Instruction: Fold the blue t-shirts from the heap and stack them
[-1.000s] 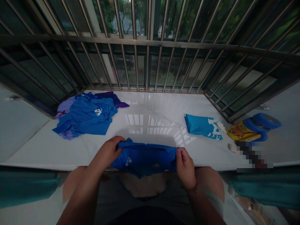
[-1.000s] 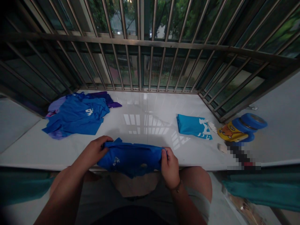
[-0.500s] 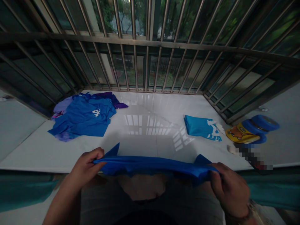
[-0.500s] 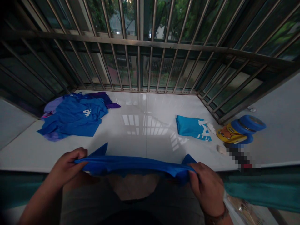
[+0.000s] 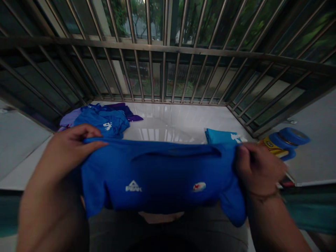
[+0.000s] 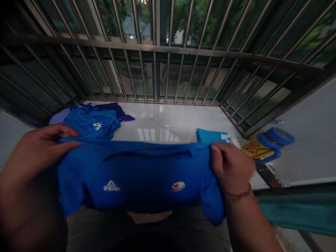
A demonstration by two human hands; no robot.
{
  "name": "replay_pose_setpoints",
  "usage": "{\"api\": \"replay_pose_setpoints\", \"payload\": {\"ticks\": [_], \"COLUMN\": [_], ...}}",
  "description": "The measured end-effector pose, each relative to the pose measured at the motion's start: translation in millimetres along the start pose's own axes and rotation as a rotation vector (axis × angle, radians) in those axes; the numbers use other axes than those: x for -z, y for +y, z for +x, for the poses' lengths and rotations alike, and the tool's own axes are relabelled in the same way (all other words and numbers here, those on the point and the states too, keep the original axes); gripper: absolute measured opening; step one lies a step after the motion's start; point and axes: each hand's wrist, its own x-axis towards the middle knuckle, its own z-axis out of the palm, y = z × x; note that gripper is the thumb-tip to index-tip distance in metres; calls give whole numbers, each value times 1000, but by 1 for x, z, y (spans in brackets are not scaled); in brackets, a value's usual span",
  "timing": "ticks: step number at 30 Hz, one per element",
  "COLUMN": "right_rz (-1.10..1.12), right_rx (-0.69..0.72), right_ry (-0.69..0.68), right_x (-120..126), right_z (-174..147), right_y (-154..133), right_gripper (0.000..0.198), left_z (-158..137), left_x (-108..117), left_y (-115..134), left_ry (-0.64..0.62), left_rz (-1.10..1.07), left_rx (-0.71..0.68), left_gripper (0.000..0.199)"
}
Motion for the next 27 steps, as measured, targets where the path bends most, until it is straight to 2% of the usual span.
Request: {"api": "replay_pose_setpoints", "payload": {"ticks": [2,3,4,6,8,9,11,15,18,20,22,27], "right_rz": [6,-13,-32,-49,-57,-58,-48,3,26,27,32,44], "right_rx": [58,60,38,23,13,11,30,138,121,68,46,30], "right_ry": [-139,-232,-250,-298,-328,-339,-366,-466,-585,-651,-674,-672], "right_x": [-47,-72,-96,-137,-165,-174,-180,-176,-179,-184,-189,-194], "right_z": [54,78,97,122,124,117,90,-1,-69,-101,-117,-120], "right_y": [-13,-17,-20,-22,-25,-29,-39,-60,-64,-61,-57,-55], "right_gripper": [69,75,81,70,52,46,43,36,51,58,62,63], "left_z": [57,83,105,134,141,136,111,35,-17,-39,-50,-55], "left_x": [-34,-52,-70,-105,-136,-151,-179,-234,-264,-273,-274,-254], "left_y": [10,13,15,17,19,21,25,29,19,8,-4,-37], "left_ry": [0,-39,-71,-82,-63,-69,-104,-293,-341,-334,-304,-191], "left_rz": [-42,-19,25,156,346,415,445,287,270,266,246,294], "left_rx": [-23,-14,7,26,77,70,-44,-316,-319,-277,-243,-67], "left_gripper": [62,56,49,42,44,43,40,38,50,58,64,67]}}
